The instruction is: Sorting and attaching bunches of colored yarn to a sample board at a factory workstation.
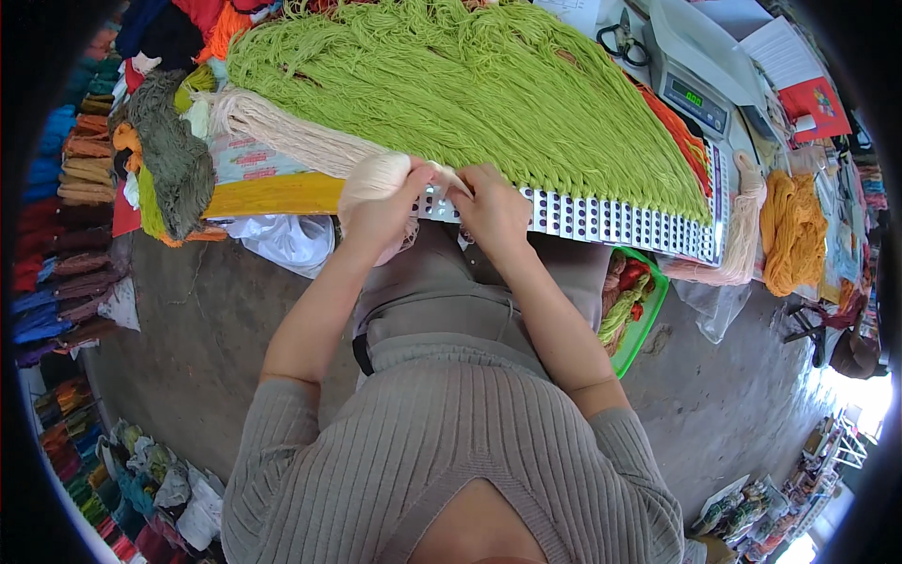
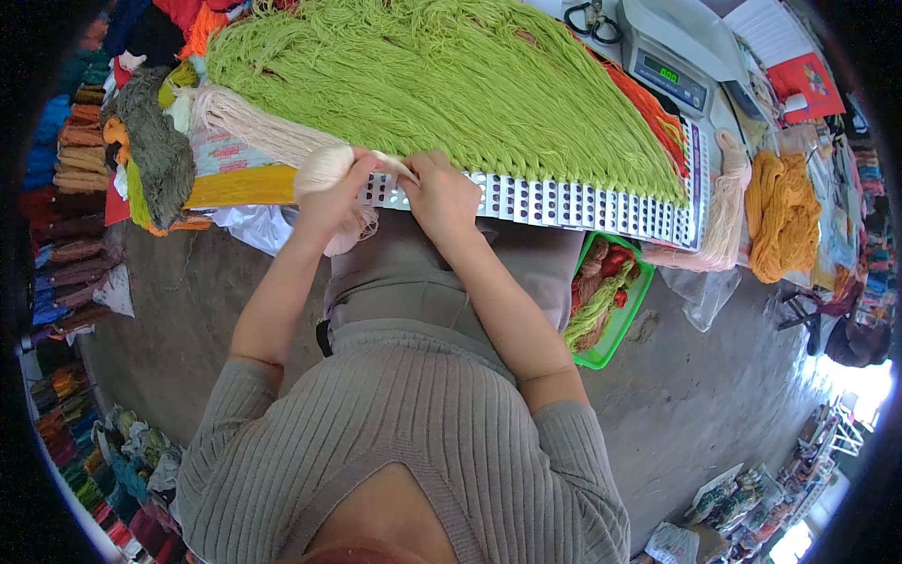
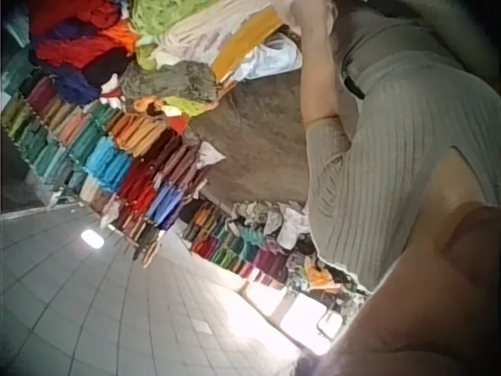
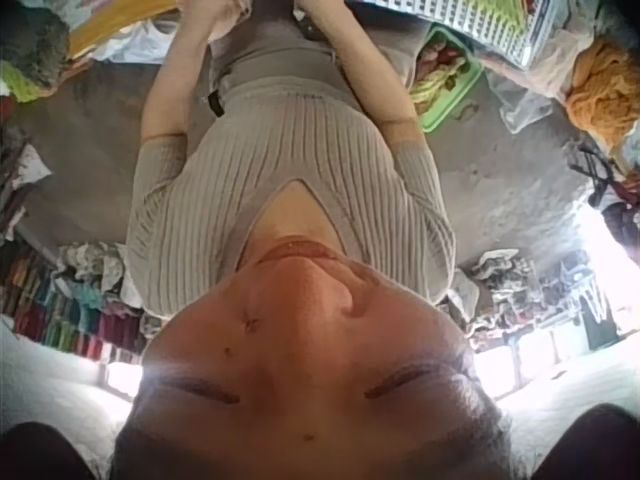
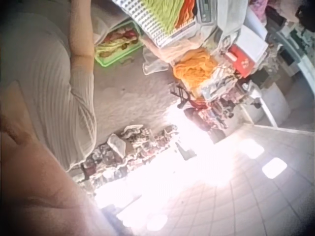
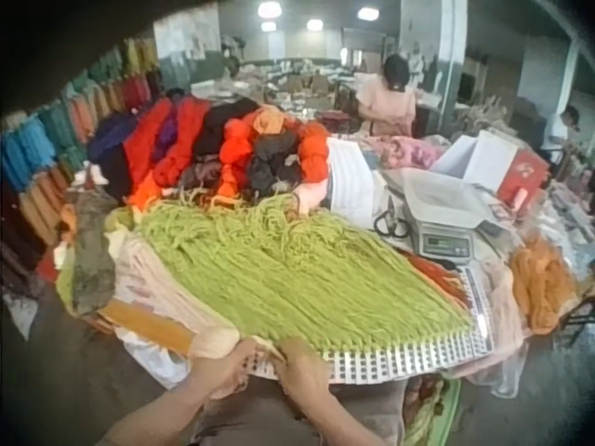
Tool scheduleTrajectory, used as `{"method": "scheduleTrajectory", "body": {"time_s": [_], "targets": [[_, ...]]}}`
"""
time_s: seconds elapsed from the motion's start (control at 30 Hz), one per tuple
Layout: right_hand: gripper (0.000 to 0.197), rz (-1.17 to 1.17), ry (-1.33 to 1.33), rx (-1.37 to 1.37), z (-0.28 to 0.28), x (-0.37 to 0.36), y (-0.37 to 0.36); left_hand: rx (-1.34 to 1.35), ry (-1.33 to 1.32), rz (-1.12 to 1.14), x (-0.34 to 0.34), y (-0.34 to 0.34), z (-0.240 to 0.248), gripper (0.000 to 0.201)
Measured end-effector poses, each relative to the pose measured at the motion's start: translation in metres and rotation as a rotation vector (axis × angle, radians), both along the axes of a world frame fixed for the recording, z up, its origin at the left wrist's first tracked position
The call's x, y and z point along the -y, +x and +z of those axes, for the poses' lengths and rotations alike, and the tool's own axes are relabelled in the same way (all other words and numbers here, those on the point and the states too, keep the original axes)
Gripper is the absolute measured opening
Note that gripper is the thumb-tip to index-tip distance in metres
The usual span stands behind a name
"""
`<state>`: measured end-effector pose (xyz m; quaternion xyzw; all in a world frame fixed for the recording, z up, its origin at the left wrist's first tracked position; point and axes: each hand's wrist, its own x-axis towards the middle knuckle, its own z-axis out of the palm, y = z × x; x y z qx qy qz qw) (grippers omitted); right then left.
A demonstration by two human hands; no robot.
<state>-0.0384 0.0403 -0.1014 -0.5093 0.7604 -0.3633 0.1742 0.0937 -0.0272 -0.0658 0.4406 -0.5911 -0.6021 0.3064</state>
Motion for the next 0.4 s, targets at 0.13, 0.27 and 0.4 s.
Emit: {"method": "scheduleTrajectory", "body": {"time_s": [0.13,0.27,0.4], "targets": [[0.013,0.013,-0.096,-0.126,-0.003,0.003,0.005,-0.451,0.558,-0.023,0.008,0.037,0.034,0.02],[0.012,0.009,-0.092,-0.162,-0.003,0.002,0.002,-0.803,0.486,0.033,0.038,0.091,0.072,0.022],[0.015,0.04,-0.003,-0.084,0.0,0.0,0.001,-0.716,0.159,0.279,0.062,0.122,0.09,0.028]]}}
